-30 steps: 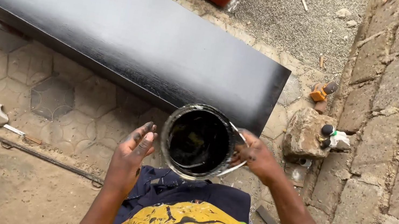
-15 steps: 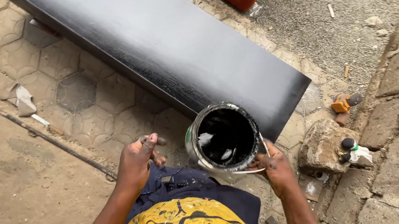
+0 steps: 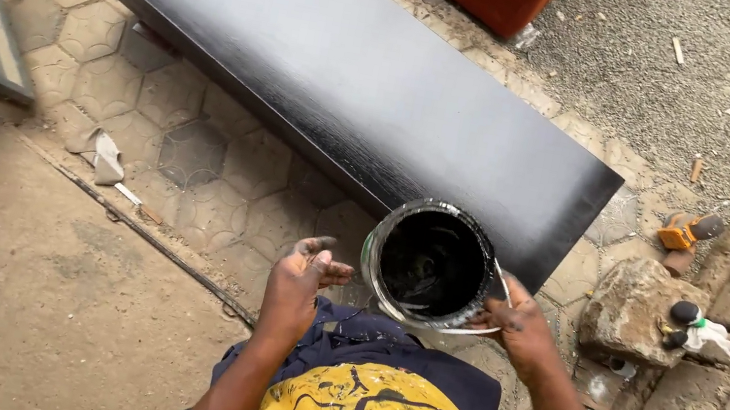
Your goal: Painting a long wooden board with black paint using a sponge and mixing paint with thinner from a bottle.
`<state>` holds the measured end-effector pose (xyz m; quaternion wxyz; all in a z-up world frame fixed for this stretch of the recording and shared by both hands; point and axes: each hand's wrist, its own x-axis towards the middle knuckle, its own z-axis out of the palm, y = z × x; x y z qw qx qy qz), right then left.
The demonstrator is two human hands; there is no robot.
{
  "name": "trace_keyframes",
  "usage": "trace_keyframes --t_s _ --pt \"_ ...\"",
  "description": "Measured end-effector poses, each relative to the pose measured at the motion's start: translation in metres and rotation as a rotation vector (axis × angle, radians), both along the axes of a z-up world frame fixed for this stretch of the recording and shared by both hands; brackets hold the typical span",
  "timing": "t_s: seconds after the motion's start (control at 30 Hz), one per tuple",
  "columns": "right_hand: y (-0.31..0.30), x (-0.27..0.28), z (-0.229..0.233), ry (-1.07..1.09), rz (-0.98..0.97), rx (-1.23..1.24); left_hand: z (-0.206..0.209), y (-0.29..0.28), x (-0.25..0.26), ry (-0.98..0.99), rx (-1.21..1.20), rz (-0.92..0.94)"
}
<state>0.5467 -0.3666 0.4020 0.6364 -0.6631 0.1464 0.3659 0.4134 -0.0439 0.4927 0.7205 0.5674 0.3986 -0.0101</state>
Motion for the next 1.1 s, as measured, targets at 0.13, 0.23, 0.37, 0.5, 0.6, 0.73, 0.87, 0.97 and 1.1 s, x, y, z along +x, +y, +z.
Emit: trace_keyframes --t_s 0.13,0.23,0.37,0.5,0.6,0.73,0.87,0.97,1.1 --pt "-0.02 0.012 -0.012 -0.018 -0.029 0.046 -0.024 0.006 -0.002 -0.035 -0.049 0.037" --pt "0.0 0.003 -0.002 -0.044 -0.039 0.068 -0.008 0.002 0.001 0.002 0.029 0.068" --pt "0.023 -0.003 0.024 -0.019 0.083 0.061 0.008 0.001 0.0 0.14 0.194 0.068" --pt "0.016 0.009 0.012 -0.038 0.05 0.07 -0.001 0.008 -0.002 0.031 0.133 0.205" --pt "0.034 0.0 0.016 -0.059 -0.006 0.121 -0.01 0.012 -0.008 -0.087 0.113 0.272" --pt "0.023 0.002 0.001 -0.016 0.076 0.119 -0.005 0.011 -0.008 -0.01 0.167 0.22" --pt "0.013 0.004 -0.007 -0.035 -0.033 0.123 0.01 0.009 -0.017 0.01 0.209 0.237" --pt "0.033 0.005 0.008 -0.045 -0.043 0.169 -0.021 0.016 -0.028 0.009 0.272 0.15" --pt "0.003 0.016 0.009 -0.049 -0.044 0.101 -0.01 0.012 -0.019 -0.03 0.159 0.119"
